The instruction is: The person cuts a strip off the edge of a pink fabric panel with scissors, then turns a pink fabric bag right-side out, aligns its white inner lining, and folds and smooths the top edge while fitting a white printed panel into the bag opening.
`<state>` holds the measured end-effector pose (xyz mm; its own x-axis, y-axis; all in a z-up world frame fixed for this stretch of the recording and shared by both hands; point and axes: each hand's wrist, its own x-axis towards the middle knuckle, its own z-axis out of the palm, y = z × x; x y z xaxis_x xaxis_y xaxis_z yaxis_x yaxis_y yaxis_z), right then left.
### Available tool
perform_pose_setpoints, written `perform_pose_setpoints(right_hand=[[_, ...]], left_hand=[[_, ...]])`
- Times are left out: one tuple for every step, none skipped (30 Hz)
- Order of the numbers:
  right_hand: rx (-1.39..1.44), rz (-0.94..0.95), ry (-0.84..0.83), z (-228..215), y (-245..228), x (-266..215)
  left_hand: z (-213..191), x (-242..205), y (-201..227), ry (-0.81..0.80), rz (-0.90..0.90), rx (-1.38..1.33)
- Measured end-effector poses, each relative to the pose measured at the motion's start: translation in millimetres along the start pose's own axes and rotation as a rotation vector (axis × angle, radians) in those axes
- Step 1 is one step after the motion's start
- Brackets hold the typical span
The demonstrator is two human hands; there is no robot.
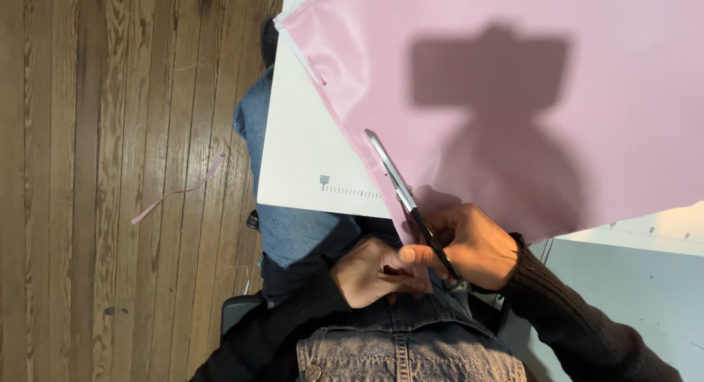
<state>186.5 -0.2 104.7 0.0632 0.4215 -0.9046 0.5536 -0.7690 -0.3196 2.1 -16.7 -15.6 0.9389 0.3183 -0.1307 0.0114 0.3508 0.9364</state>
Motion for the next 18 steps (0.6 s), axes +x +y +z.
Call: perform_pose_setpoints(right_hand=[[0.004,0.000,0.005,0.0,-0.1,-0.5],[-0.016,0.027,0.006,0.3,-0.3,-1.2],[-0.037,0.055,0.007,1.1,-0.8,-1.9],[-0.041,0.049,0.004,1.3,0.7,-0.4],[-0.004,0.040,0.003,1.5,2.1,1.0],[0.036,0.029,0.007,1.6,3.6,2.7],[0.035,0.023,0.009,0.5,0.2,4.2],[0.040,0.024,0.002,0.3,-2.2,4.2],[0.045,0.025,-0.005,0.0,-4.1,4.2],[0.048,0.028,-0.006,-0.5,-5.8,4.0],[0.075,-0.043,0.000,-1.3,-7.4,3.9],[0.101,-0.117,0.011,-3.0,-9.4,4.6],[0.104,-0.116,0.014,-3.2,-9.8,4.4],[0.035,-0.066,0.009,-3.7,-11.2,4.8],[-0.034,-0.015,0.004,-3.9,-12.8,5.2],[-0.036,-0.017,0.004,-4.4,-12.2,5.5],[-0.002,-0.014,-0.004,-5.0,-11.5,5.9],[0.034,-0.013,-0.011,-5.3,-11.0,6.4]], left_hand=[[-0.6,1.3,-1.9,-0.006,0.001,0.003],[0.8,1.1,-3.6,-0.025,-0.021,-0.017],[2.0,0.3,-5.2,-0.043,-0.044,-0.036],[1.2,-0.4,-0.3,-0.036,-0.044,-0.034],[0.4,-1.1,4.8,-0.039,-0.099,-0.052],[-1.6,-1.0,9.7,-0.046,-0.153,-0.065],[-1.8,0.2,7.1,-0.043,-0.151,-0.060],[0.3,0.2,4.7,-0.071,-0.159,-0.078],[2.7,0.4,2.0,-0.098,-0.167,-0.097],[3.0,-0.5,1.9,-0.101,-0.170,-0.098],[3.3,-1.2,1.7,-0.091,-0.123,-0.116],[2.2,-0.4,1.3,-0.082,-0.074,-0.130],[4.3,0.7,-1.3,-0.086,-0.073,-0.129],[6.3,1.2,-3.4,-0.086,-0.094,-0.074],[8.2,1.4,-5.4,-0.086,-0.116,-0.020],[7.2,0.9,-3.0,-0.084,-0.114,-0.019],[6.2,0.5,-0.8,-0.088,-0.117,-0.039],[4.6,-0.2,1.5,-0.094,-0.121,-0.058]])
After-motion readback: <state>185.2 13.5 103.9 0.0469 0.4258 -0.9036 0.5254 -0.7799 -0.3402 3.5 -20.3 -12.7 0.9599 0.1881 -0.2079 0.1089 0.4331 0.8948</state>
